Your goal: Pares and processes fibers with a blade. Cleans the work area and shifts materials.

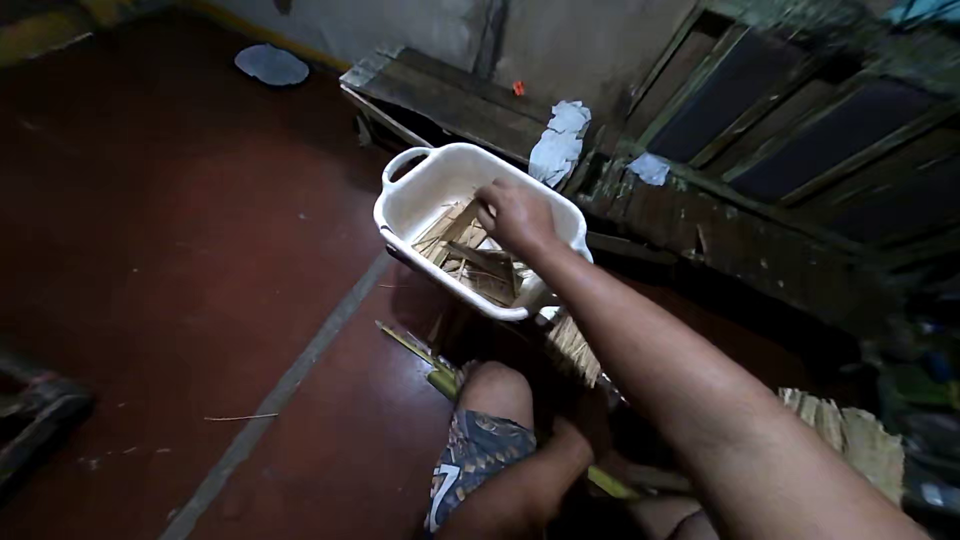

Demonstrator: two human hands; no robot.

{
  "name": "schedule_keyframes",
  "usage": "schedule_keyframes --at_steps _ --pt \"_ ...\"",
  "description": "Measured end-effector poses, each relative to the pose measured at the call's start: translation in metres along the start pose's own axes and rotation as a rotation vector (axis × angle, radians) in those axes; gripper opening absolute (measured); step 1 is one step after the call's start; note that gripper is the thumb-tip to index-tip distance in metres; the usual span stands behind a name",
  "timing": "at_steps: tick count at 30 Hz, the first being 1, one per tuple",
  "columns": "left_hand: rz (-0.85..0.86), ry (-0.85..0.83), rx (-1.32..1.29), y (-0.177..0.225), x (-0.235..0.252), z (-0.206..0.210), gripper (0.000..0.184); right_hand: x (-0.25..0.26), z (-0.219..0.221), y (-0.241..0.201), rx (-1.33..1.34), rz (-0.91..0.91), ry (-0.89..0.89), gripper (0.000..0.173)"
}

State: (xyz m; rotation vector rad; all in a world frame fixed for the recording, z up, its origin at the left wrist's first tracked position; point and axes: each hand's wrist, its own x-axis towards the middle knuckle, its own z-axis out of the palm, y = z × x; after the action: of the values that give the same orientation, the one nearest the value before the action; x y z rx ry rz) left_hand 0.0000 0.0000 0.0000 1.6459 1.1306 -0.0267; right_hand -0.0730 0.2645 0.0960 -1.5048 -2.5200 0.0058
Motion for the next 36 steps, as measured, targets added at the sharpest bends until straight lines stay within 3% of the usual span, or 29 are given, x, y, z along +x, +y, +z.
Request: schedule_keyframes --at_steps 4,7,10,16,23,29,33,36 --pt "0.012 0.157 -0.096 -0.023 0.04 0.035 0.067 -0.034 -0.063 0.018 0.255 0.067 0.19 0.023" --pt "-0.053 0.11 -0.111 -0.02 0.05 0.039 0.074 -0.077 -0.097 0.028 0.502 0.082 0.341 0.013" --pt "-0.11 0.063 -0.179 -0.017 0.055 0.047 0.067 -0.129 -0.125 0.044 0.65 0.082 0.47 0.014" --pt "-0.13 -0.019 -0.27 -0.019 0.063 0.063 0.047 -0.266 -0.177 0.077 0.662 0.225 0.653 0.019" --pt "0.077 0.142 -0.136 -0.033 0.032 0.064 0.057 -0.408 -0.205 0.103 0.533 0.497 0.675 0.022" --pt "0.295 0.277 -0.168 -0.053 -0.011 0.055 0.041 -0.445 -0.161 0.136 0.446 0.592 0.679 0.024" --pt "0.198 0.366 -0.315 -0.052 -0.011 0.063 0.035 -0.438 -0.095 0.163 0.41 0.578 0.629 0.023" --pt "0.277 0.439 -0.364 -0.049 -0.009 0.069 0.028 -0.432 -0.042 0.17 0.412 0.596 0.586 0.022"
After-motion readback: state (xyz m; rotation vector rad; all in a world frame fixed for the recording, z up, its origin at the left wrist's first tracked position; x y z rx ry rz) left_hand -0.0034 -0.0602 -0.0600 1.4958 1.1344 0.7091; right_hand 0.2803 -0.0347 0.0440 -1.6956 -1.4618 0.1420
